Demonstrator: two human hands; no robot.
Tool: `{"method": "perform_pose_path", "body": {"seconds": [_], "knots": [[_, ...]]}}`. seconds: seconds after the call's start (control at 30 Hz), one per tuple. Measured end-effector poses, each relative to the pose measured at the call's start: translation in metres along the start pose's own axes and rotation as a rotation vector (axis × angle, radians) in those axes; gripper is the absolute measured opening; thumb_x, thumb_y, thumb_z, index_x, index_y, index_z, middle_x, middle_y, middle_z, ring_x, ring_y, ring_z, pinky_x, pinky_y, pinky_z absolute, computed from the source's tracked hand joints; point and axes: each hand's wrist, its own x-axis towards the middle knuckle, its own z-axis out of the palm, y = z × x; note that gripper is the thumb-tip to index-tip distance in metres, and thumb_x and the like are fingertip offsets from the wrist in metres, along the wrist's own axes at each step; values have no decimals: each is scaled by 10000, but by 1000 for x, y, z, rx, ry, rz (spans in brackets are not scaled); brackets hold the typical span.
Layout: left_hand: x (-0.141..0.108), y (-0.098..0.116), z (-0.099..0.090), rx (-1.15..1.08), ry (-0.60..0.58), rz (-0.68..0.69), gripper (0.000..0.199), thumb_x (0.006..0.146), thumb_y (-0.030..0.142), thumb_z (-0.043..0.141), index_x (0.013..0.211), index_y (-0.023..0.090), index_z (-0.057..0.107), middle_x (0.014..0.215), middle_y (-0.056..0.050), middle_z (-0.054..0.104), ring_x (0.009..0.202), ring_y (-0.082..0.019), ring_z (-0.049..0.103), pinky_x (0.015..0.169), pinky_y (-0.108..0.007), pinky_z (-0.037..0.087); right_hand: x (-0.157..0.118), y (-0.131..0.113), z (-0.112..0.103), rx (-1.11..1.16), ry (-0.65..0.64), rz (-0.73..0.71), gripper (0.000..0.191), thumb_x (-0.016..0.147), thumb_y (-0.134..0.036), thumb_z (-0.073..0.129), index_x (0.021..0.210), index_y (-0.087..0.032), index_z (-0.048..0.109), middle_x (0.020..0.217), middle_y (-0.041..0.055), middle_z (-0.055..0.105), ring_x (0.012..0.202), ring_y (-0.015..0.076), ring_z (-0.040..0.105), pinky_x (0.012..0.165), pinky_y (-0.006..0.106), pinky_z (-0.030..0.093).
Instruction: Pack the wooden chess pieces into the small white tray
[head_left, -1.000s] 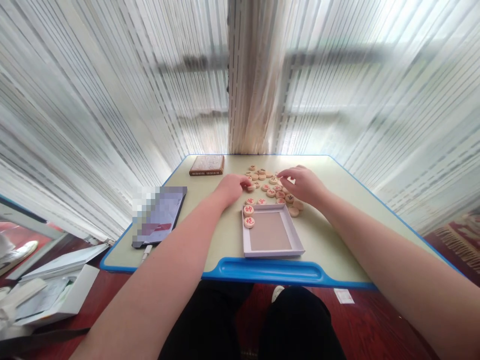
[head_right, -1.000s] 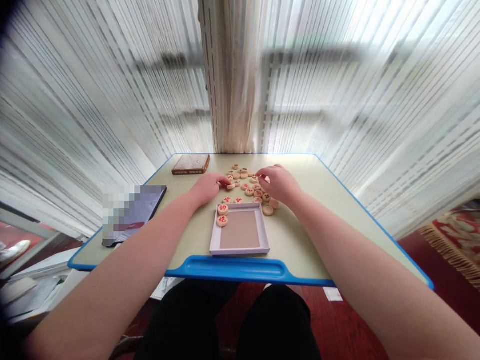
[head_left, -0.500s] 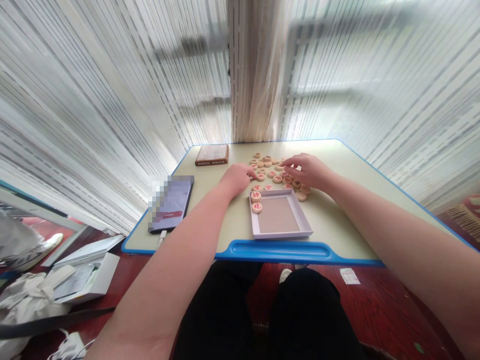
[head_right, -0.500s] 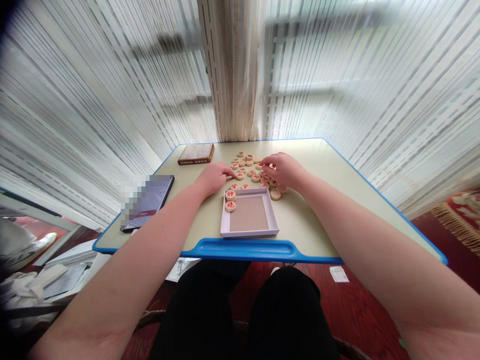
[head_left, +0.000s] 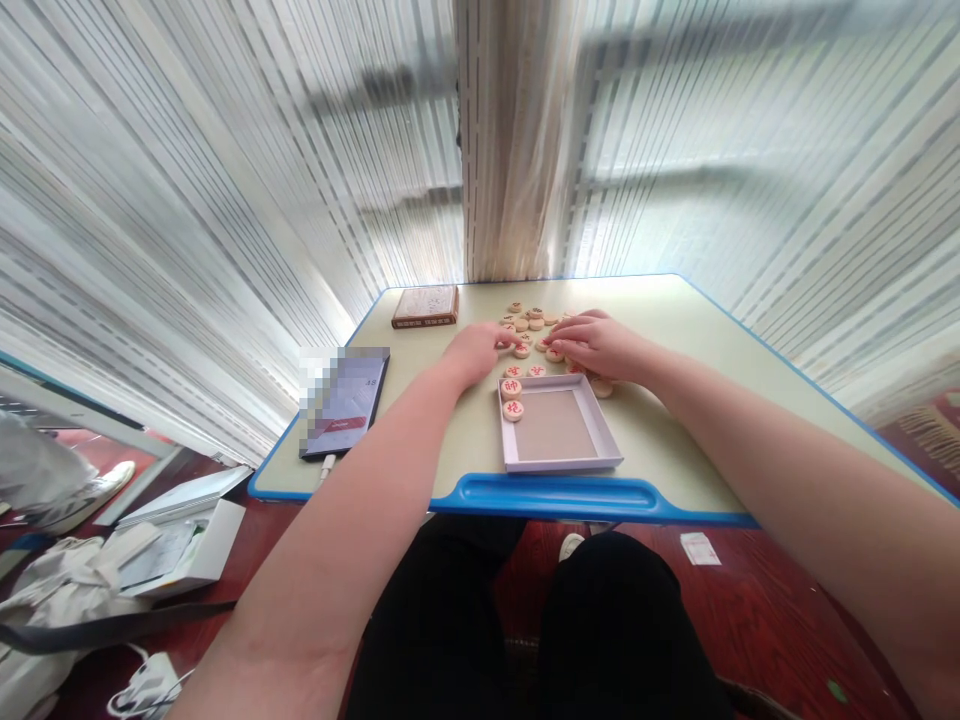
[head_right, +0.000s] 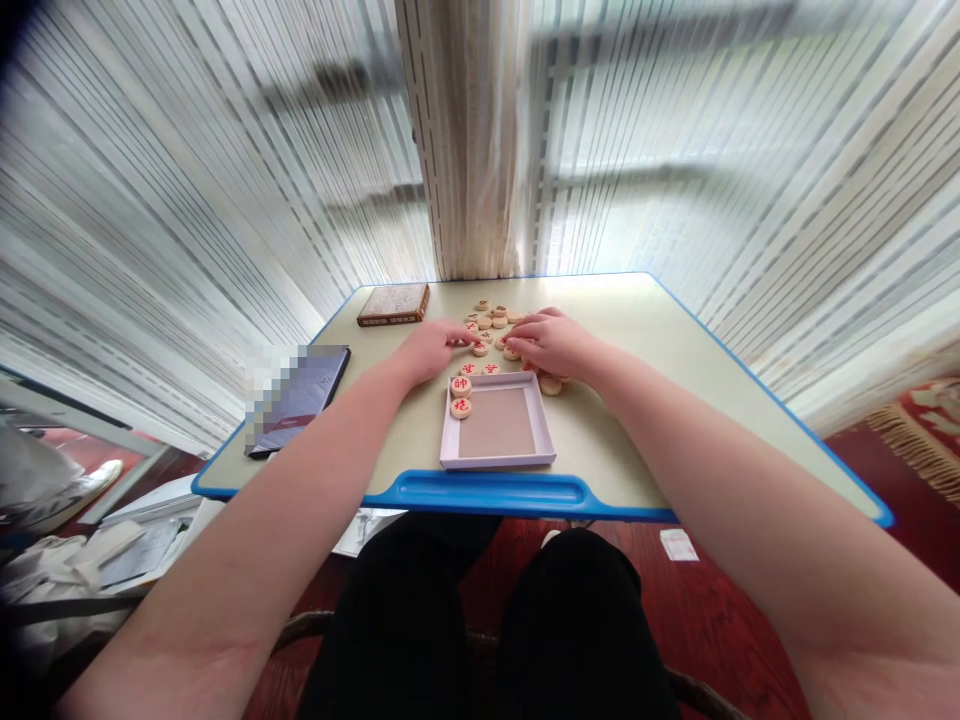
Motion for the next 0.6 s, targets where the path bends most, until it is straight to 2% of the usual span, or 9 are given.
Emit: {"method": "perform_pose_path", "body": {"seconds": [0.1,0.27,0.37,0.43,0.53,0.6], "knots": [[0,0,-1,0,-31,26,450,783,43,437,1064,252,720,1178,-2,649,1053,-167,586,962,-264,439,1,-1,3,-1,16,-29,348,875,-317,439,1000,-205,744,1129,56,690,1119,249,528,1047,396,331],[0,-1,-3,28,-4,-40,467,752,26,437,1056,233,724,1102,-11,688,983,-172,607,917,-275,465,-4,-11,-5,25,60,-16,290,825,-321,508,893,-181,753,1001,90,713,1041,264,540,950,397,407],[-1,-2,-4,46,17,-63,452,735,32,437,1021,218,733,1059,-19,705,949,-179,619,895,-289,475,-8,-23,-14,97,-14,-95,272,784,-407,573,800,-197,745,898,80,709,993,261,541,887,380,434],[-2,-4,-5,53,26,-68,432,734,41,440,996,214,736,1048,-20,710,956,-180,622,900,-292,471,-11,-31,-17,98,-79,-144,232,750,-407,612,754,-209,735,842,65,702,952,249,551,866,366,435],[-3,-4,-7,66,28,-75,412,742,55,440,984,211,735,1058,-20,710,976,-180,622,918,-295,464,-13,-39,-16,36,-126,-128,137,713,-336,643,698,-222,716,797,44,689,842,214,575,790,331,444],[-4,-2,-7,94,27,-75,416,741,54,438,989,207,734,1055,-28,711,975,-185,623,921,-302,464,-13,-42,-13,0,-143,-90,147,725,-329,626,657,-217,692,790,39,682,741,181,574,705,302,442]]}}
